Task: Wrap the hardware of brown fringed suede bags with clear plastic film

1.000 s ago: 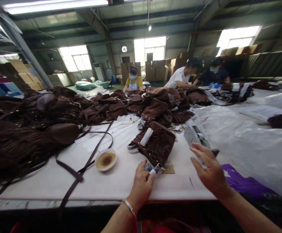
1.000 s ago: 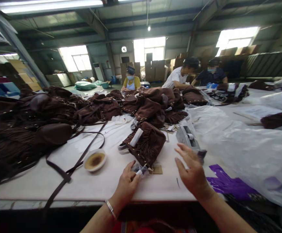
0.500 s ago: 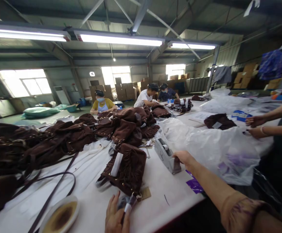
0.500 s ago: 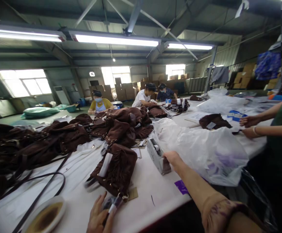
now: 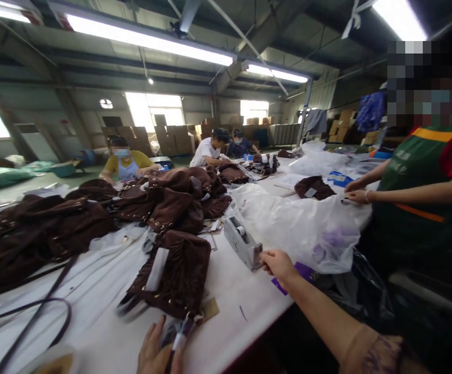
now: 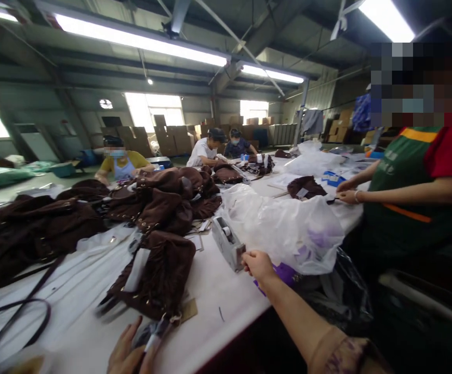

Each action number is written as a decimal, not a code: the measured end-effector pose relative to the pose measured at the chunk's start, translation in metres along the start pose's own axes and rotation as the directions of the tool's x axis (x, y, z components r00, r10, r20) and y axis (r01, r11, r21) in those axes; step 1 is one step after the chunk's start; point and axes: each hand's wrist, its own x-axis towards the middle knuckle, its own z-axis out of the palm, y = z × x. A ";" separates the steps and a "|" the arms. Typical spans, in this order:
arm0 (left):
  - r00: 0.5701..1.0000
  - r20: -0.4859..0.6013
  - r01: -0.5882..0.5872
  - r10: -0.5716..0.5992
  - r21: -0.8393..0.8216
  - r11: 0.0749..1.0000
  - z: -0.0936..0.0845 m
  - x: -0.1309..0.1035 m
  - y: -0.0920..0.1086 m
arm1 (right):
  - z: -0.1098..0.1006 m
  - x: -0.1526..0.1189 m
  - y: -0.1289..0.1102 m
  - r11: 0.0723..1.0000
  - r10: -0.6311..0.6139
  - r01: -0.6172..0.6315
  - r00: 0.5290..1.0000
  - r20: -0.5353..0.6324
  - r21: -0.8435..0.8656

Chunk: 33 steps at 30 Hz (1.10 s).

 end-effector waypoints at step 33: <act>0.968 0.149 0.169 -0.201 0.203 0.964 -0.043 0.020 0.078 | 0.154 -0.151 -0.028 0.958 0.178 0.029 0.720 0.671 -0.284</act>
